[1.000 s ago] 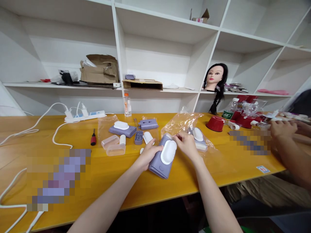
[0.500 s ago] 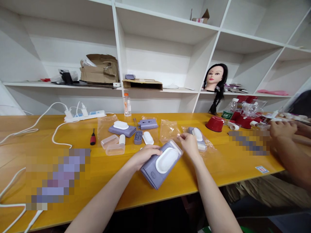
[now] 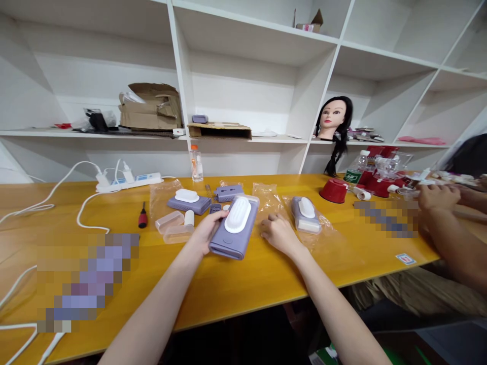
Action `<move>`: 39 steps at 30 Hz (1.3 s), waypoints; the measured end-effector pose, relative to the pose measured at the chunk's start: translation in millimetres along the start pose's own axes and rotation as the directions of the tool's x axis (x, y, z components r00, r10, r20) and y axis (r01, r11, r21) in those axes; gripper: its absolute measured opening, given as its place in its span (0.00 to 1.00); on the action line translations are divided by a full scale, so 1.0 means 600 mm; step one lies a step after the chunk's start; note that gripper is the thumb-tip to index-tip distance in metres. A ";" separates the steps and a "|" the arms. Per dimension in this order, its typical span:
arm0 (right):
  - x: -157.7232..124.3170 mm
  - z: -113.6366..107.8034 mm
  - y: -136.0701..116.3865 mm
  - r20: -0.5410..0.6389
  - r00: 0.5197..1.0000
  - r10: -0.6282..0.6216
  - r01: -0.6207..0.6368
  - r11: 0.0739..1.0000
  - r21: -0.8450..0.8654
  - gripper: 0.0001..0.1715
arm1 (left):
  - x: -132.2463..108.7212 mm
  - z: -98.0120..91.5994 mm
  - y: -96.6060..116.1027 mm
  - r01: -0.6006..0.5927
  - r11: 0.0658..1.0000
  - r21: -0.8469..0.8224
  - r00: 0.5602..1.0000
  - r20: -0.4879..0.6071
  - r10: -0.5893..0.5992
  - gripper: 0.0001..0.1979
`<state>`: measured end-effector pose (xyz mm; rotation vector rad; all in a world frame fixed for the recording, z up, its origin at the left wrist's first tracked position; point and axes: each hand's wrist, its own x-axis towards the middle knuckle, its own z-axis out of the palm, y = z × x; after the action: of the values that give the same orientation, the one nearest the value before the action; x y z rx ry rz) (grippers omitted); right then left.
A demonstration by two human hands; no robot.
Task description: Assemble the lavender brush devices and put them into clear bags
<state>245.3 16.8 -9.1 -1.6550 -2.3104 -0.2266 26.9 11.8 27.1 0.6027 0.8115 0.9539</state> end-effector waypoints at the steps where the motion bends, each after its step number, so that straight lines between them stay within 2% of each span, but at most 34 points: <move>1: -0.001 -0.003 0.003 -0.020 1.000 0.018 -0.019 1.000 -0.022 0.13 | 0.001 0.003 -0.003 0.013 1.000 0.001 1.000 0.002 -0.013 0.08; 4: 0.000 -0.012 0.020 -0.091 0.984 0.152 -0.159 0.984 -0.076 0.20 | 0.004 0.013 -0.016 0.053 0.999 0.008 0.998 0.016 -0.053 0.08; 6: 0.003 -0.011 0.035 -0.096 0.969 0.227 -0.234 0.969 -0.077 0.23 | 0.009 0.018 -0.031 0.072 0.997 0.008 0.997 0.027 -0.072 0.07; 10: 0.008 0.005 0.054 -0.061 0.967 0.247 -0.249 0.968 -0.019 0.12 | 0.023 0.023 -0.065 0.138 0.990 0.042 0.989 0.042 -0.139 0.07; 13: 0.010 0.010 0.060 -0.080 0.962 0.260 -0.256 0.965 0.065 0.11 | 0.027 0.023 -0.082 0.177 0.980 0.092 0.980 0.074 -0.184 0.09; 19: 0.012 0.002 0.071 -0.154 0.963 0.220 -0.169 0.942 0.290 0.11 | 0.024 0.020 -0.084 0.099 0.986 0.133 0.986 0.123 -0.115 0.11; 24: 0.004 -0.011 0.064 -0.220 0.968 0.122 -0.041 0.939 0.342 0.10 | 0.029 0.011 -0.090 0.003 0.979 0.205 1.000 0.030 -0.009 0.37; 27: -0.005 -0.021 0.053 -0.249 0.968 0.033 0.048 0.949 0.312 0.11 | 0.032 0.008 -0.091 -0.013 0.972 0.233 1.000 0.002 0.013 0.43; 30: -0.014 -0.028 0.046 -0.291 0.952 -0.095 0.157 0.967 0.199 0.13 | 0.033 0.010 -0.088 -0.015 0.981 0.195 1.000 -0.012 0.017 0.37; 33: -0.022 -0.033 0.042 -0.327 0.929 -0.171 0.234 0.958 0.165 0.14 | 0.031 0.017 -0.082 0.045 0.985 0.169 0.999 -0.006 -0.045 0.18; 35: -0.025 -0.037 0.039 -0.350 0.924 -0.157 0.243 0.945 0.218 0.13 | 0.026 0.024 -0.078 0.103 0.981 0.162 0.994 0.002 -0.105 0.10; 39: -0.029 -0.041 0.031 -0.451 0.892 -0.019 0.192 0.920 0.341 0.10 | 0.010 0.036 -0.073 0.153 0.978 0.143 0.987 0.035 -0.159 0.09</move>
<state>271.6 -0.2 7.8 -1.1447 -1.9485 -0.1459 67.3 -5.1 4.1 0.6698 0.8766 0.7414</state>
